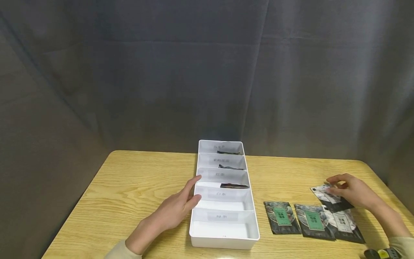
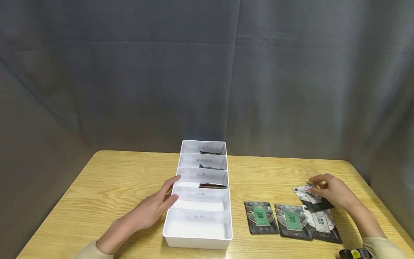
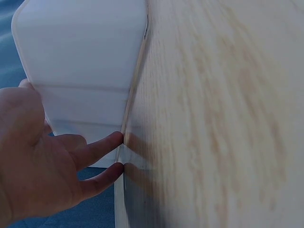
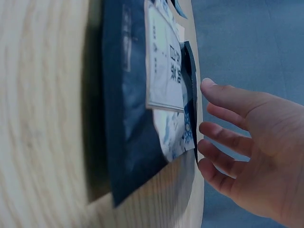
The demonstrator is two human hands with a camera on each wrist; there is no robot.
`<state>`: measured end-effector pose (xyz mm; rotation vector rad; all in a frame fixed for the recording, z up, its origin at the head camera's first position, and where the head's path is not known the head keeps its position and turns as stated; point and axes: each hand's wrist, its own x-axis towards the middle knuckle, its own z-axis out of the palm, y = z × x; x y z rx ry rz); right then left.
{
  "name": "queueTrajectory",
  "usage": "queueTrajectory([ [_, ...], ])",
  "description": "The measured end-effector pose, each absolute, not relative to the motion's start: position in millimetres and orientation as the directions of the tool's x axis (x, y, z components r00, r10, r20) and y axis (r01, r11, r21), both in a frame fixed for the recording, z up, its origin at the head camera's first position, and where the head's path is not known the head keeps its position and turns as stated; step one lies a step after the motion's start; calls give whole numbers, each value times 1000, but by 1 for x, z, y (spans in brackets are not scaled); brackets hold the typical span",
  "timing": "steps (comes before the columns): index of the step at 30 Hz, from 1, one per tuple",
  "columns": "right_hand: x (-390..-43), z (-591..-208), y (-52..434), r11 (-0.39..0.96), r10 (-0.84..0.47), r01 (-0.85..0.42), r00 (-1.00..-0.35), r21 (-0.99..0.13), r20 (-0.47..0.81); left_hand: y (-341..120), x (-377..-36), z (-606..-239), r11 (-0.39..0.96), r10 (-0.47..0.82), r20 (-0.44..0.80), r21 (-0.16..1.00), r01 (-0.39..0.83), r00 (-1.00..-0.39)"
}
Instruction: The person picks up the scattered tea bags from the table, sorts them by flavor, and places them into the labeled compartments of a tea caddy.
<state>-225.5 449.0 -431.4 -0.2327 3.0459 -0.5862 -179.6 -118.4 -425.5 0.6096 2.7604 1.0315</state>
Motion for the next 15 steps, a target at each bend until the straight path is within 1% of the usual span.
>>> queueTrajectory([
  [5,-226,-433,449,910,-156,-136,-987,-392,-21,-119,-180,-425,688,414,11,651,321,-910],
  [10,-228,-435,448,909,-159,-147,-987,-389,4,-118,-180,-425,686,419,10,652,323,-908],
  [15,-229,-436,448,917,-113,-97,-993,-387,-18,-118,-180,-425,688,416,12,650,324,-909],
])
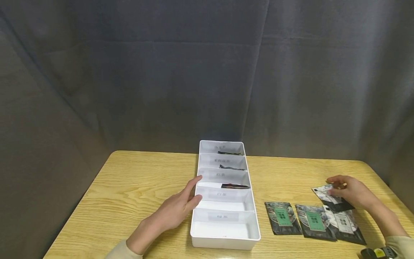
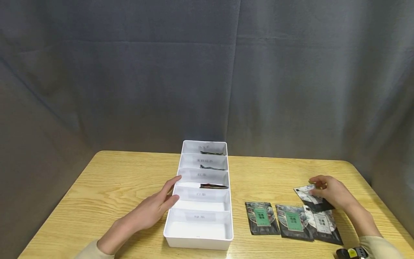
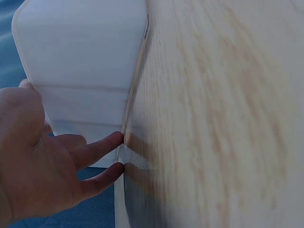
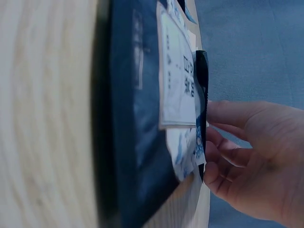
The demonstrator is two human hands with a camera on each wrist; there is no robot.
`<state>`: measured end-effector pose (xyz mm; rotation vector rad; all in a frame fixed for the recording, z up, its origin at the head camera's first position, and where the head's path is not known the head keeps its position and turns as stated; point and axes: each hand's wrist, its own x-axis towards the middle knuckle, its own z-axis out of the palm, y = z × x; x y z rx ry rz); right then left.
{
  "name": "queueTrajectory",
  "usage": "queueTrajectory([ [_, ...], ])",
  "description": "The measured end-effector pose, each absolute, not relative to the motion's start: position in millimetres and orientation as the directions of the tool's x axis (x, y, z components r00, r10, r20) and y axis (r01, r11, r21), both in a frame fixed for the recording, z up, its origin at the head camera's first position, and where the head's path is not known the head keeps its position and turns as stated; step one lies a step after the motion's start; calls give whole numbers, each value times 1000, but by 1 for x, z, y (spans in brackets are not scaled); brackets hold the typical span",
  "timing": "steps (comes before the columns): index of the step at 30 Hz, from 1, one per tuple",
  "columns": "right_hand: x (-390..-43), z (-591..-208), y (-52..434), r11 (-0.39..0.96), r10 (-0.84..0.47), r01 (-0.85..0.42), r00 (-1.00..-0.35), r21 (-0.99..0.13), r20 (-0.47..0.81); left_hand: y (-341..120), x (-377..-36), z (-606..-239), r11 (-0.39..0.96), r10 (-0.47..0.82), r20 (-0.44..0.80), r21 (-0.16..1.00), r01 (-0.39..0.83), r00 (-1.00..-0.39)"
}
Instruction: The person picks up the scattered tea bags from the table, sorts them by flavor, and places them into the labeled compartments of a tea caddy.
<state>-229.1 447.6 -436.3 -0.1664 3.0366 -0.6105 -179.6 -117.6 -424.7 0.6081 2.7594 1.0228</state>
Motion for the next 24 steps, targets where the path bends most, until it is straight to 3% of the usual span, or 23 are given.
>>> queueTrajectory([
  [9,-231,-435,445,915,-26,-15,-999,-403,-21,-118,-180,-425,687,416,14,651,325,-909],
  [24,-224,-412,427,928,-102,-185,-961,-323,259,-119,-182,-426,690,419,15,645,329,-908],
])
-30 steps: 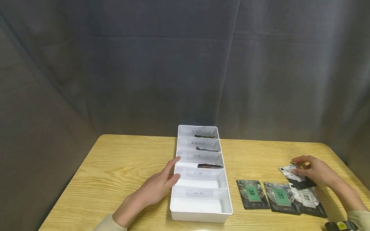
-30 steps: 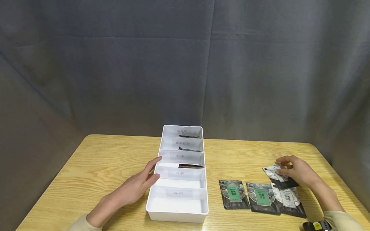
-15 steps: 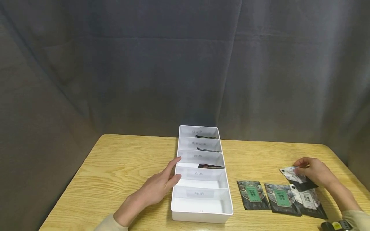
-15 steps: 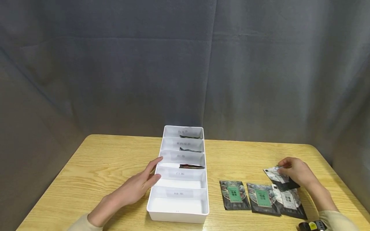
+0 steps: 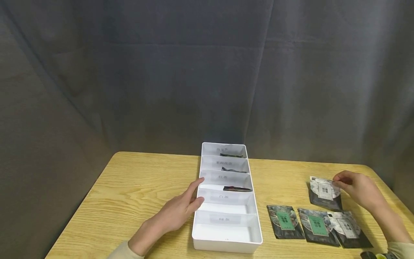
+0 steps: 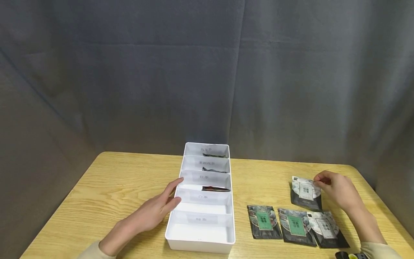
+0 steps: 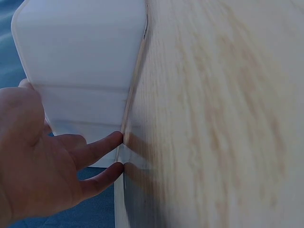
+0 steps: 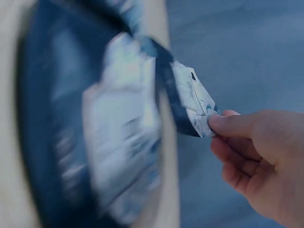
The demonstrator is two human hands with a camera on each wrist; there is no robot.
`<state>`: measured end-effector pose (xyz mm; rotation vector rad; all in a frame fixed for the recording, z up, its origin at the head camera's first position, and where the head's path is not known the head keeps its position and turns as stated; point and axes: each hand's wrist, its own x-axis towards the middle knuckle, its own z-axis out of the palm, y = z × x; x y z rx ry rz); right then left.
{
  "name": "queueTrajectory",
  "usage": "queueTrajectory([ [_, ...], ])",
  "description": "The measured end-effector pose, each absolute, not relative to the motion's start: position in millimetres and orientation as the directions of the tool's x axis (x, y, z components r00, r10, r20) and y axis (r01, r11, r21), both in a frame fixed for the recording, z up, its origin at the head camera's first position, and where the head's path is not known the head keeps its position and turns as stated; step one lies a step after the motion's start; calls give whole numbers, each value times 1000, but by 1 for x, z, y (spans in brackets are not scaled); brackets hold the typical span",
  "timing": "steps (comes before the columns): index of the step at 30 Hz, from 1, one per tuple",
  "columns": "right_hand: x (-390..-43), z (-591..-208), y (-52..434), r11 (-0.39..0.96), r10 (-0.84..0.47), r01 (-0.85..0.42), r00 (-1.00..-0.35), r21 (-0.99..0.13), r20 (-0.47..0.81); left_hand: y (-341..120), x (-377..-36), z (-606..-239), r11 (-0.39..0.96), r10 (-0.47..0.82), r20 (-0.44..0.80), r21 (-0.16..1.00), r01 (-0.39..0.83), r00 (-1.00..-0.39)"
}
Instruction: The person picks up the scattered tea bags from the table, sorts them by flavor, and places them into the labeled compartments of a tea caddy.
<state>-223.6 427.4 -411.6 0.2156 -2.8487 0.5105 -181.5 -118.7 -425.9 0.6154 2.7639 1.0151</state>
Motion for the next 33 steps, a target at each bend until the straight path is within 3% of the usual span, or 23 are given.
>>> queueTrajectory([
  [10,-216,-379,395,913,-137,-288,-882,-288,450,-119,-182,-427,692,420,17,641,332,-907],
  [20,-211,-367,365,888,-193,-368,-841,-274,505,-118,-181,-426,698,417,15,635,331,-909],
  [33,-204,-355,329,836,-276,-501,-737,-224,617,-117,-181,-427,697,419,27,631,340,-908],
])
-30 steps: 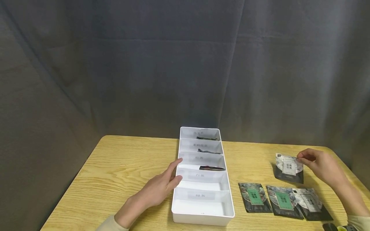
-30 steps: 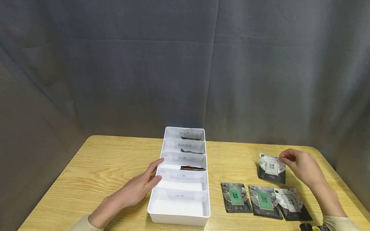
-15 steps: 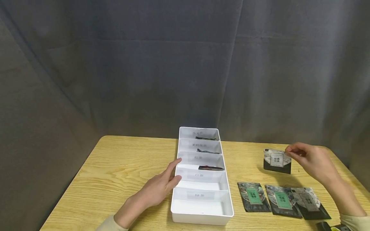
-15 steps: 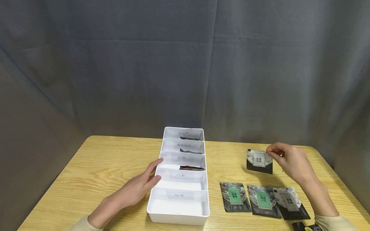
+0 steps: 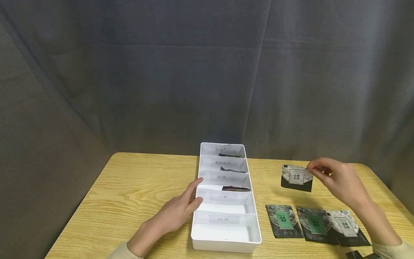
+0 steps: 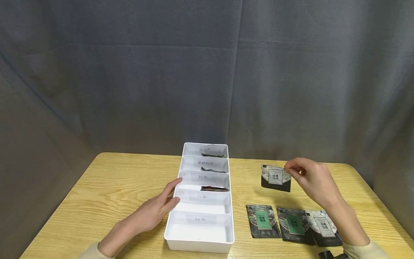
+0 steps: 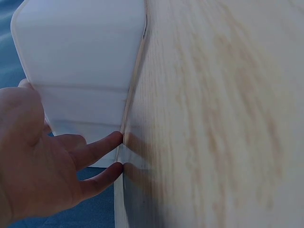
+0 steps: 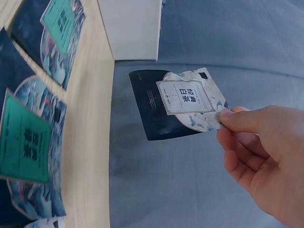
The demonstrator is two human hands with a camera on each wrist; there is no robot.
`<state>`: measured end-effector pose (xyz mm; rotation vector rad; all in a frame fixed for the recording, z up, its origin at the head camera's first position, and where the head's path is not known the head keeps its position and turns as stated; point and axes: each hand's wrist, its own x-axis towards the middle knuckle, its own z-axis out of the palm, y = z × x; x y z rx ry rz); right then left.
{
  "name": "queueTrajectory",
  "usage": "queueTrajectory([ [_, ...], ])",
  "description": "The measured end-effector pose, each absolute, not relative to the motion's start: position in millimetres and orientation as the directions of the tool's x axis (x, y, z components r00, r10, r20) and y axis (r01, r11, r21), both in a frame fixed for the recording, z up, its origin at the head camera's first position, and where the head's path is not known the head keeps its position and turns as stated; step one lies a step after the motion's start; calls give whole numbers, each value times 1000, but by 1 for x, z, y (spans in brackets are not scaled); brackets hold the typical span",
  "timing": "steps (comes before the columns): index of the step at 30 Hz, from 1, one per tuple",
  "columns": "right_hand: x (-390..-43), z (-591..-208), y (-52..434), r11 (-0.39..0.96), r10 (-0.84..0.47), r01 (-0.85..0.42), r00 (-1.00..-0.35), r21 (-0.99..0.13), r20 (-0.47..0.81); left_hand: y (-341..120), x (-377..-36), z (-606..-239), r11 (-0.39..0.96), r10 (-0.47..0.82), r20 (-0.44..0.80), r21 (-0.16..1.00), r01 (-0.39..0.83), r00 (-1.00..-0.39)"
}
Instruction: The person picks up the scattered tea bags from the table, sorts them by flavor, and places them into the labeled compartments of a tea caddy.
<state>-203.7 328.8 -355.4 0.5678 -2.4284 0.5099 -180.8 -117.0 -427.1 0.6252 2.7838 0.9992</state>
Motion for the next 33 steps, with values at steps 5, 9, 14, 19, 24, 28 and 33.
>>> queueTrajectory([
  [5,-199,-350,319,817,-304,-539,-706,-206,640,-117,-181,-427,700,415,26,629,337,-910],
  [9,-197,-345,312,805,-328,-563,-685,-187,650,-117,-181,-427,702,414,26,627,337,-910],
  [14,-193,-342,303,789,-350,-588,-668,-177,657,-117,-181,-427,702,418,24,626,339,-908],
  [19,-190,-338,295,748,-378,-641,-625,-173,683,-118,-181,-428,701,424,23,625,344,-905],
  [24,-186,-334,288,695,-412,-694,-598,-188,687,-117,-181,-427,698,422,18,632,338,-906],
  [28,-183,-330,280,645,-440,-745,-546,-173,713,-117,-181,-426,700,418,17,630,334,-908],
  [33,-178,-326,267,615,-466,-771,-527,-169,710,-117,-181,-426,703,415,12,631,329,-910],
])
